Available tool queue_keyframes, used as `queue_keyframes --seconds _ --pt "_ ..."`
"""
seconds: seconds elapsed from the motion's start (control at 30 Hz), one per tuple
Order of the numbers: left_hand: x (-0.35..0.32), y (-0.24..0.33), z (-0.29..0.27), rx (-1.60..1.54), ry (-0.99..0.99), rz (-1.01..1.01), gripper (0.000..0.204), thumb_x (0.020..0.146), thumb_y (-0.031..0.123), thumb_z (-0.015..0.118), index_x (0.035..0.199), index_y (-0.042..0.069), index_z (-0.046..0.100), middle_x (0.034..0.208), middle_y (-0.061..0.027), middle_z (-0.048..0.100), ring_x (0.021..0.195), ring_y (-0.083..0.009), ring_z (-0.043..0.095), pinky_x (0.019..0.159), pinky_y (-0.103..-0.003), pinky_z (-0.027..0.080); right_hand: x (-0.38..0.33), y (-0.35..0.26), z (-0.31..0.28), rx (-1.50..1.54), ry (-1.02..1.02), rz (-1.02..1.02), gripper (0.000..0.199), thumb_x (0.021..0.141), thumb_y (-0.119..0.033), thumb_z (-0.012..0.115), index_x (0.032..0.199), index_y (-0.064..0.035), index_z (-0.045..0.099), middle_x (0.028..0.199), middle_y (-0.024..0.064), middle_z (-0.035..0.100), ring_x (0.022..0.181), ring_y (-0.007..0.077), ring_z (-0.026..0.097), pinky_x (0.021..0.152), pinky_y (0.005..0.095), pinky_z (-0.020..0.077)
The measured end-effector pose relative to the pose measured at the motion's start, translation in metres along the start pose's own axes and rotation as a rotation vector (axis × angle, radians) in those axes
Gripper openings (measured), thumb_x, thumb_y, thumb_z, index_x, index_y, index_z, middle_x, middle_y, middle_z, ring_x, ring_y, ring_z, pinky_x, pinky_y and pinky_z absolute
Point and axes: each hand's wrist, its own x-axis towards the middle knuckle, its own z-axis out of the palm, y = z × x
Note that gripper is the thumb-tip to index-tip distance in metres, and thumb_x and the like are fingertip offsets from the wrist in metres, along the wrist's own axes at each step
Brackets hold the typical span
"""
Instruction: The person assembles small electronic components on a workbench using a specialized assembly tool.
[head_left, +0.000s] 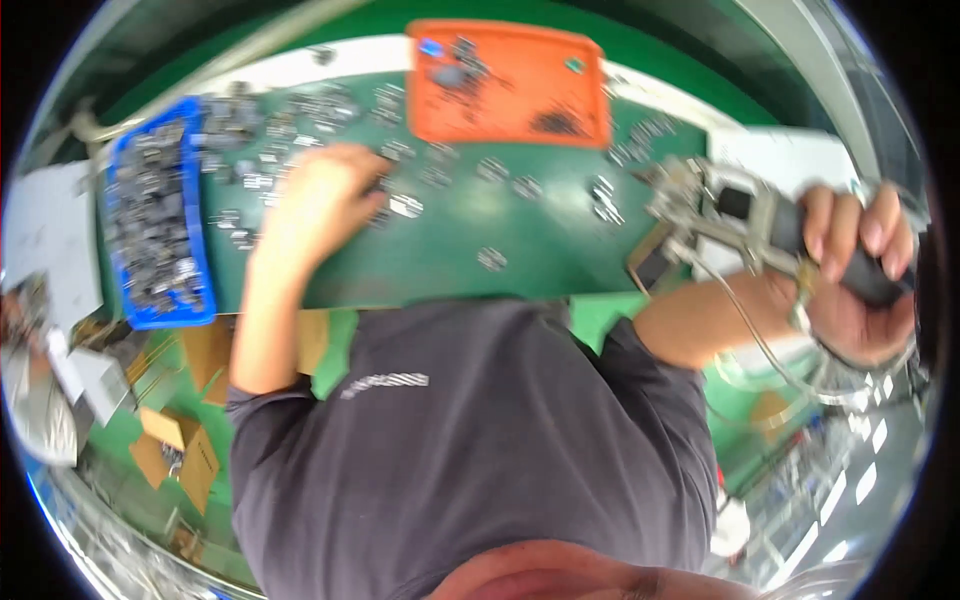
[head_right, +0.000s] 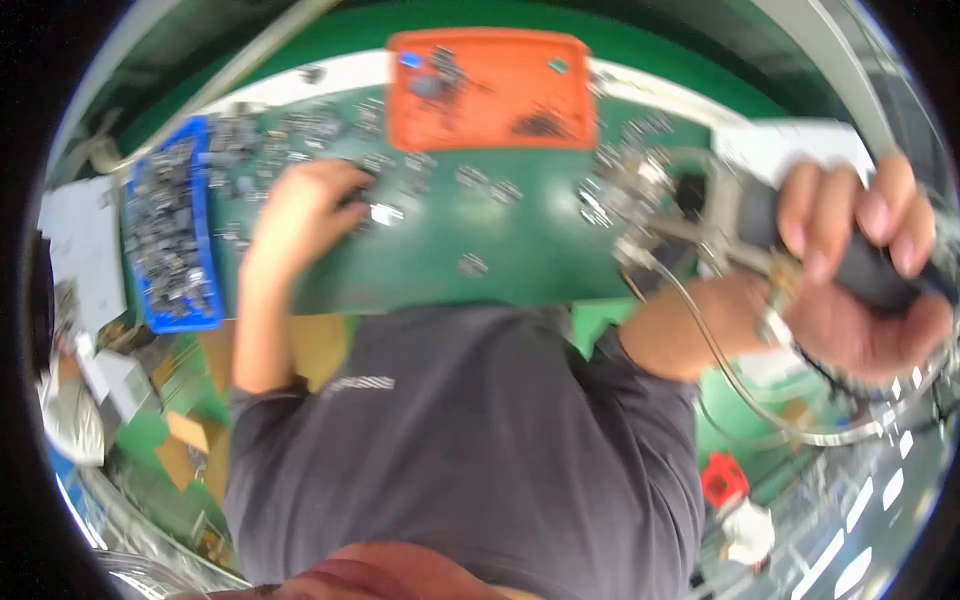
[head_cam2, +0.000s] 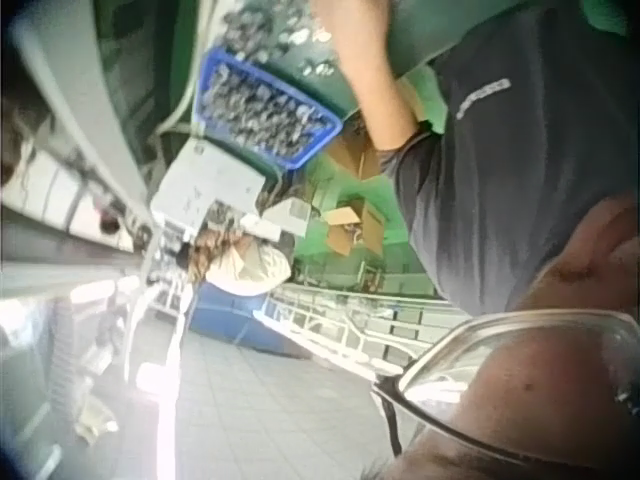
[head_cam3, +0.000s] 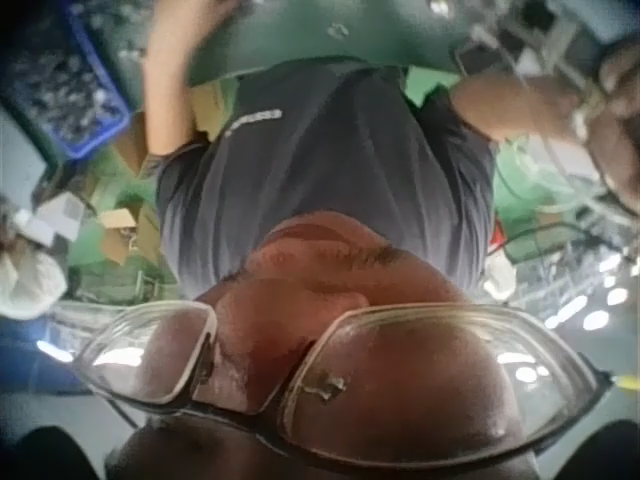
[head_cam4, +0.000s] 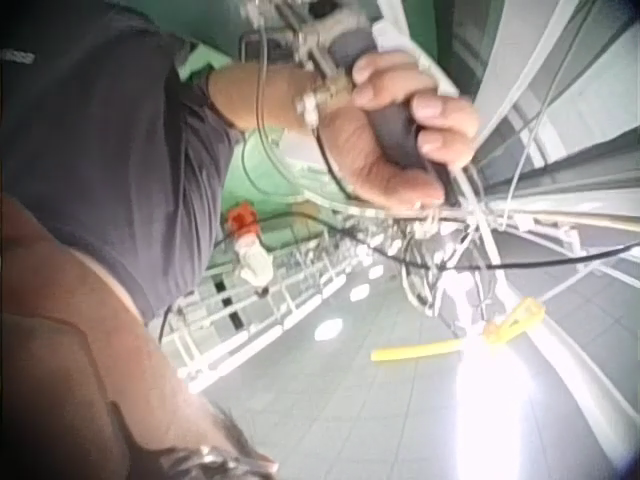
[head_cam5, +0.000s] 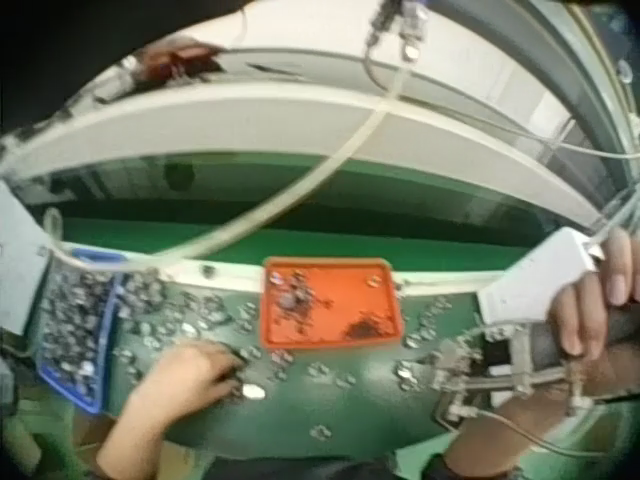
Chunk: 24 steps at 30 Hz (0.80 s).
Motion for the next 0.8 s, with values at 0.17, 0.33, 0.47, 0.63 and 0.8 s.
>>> queue_keyframes --seconds 0.17,0.33,0.47,0.63,0.8 --pt "-0.001 0.006 0.002 -0.009 0.109 0.093 0.034 0.084 0.025 0.078 0.112 0.005 0.073 0.111 -0.0102 0.071 0.107 -0.0307 0.068 0.092 -0.043 0.054 -0.017 -0.006 -0.014 0.019 0.006 -0.149 0.039 0.085 -0.036 0.074 0.094 -0.0062 0.049 0.101 0.0130 0.050 0.059 0.0133 0.048 0.063 0.0301 0.0348" --pt "-0.003 0.005 -0.009 -0.131 0.284 0.133 0.026 0.086 0.022 0.077 0.107 0.007 0.074 0.101 -0.0095 0.069 0.097 -0.0315 0.067 0.089 -0.043 0.052 -0.012 0.007 -0.008 -0.021 -0.062 -0.101 0.040 0.089 -0.038 0.071 0.099 -0.0047 0.051 0.099 0.0115 0.049 0.060 0.0139 0.048 0.064 0.0313 0.0358" --pt "0.004 0.025 -0.018 -0.226 0.440 0.186 0.017 0.085 0.009 0.077 0.102 0.005 0.075 0.094 -0.0102 0.071 0.091 -0.0309 0.068 0.083 -0.041 0.051 0.013 0.019 -0.012 0.060 -0.294 -0.017 0.046 0.101 -0.049 0.056 0.117 -0.0067 0.056 0.107 0.0119 0.052 0.074 0.0193 0.052 0.072 0.0367 0.0388" --pt "0.035 0.060 -0.037 -0.290 0.469 0.328 0.021 0.083 0.001 0.074 0.104 0.004 0.075 0.092 -0.0092 0.069 0.086 -0.0297 0.066 0.081 -0.038 0.049 0.014 0.008 -0.016 0.049 -0.281 0.004 0.046 0.100 -0.046 0.057 0.118 -0.0035 0.059 0.112 0.0127 0.053 0.076 0.0191 0.055 0.076 0.0355 0.0395" --pt "0.058 0.086 -0.039 -0.282 0.383 0.467 0.029 0.086 -0.006 0.067 0.113 0.003 0.072 0.105 -0.0123 0.069 0.097 -0.0308 0.065 0.088 -0.038 0.050 0.011 0.001 -0.016 0.035 -0.296 0.021 0.049 0.100 -0.048 0.056 0.120 -0.0032 0.061 0.119 0.0151 0.055 0.078 0.0199 0.056 0.077 0.0357 0.0415"
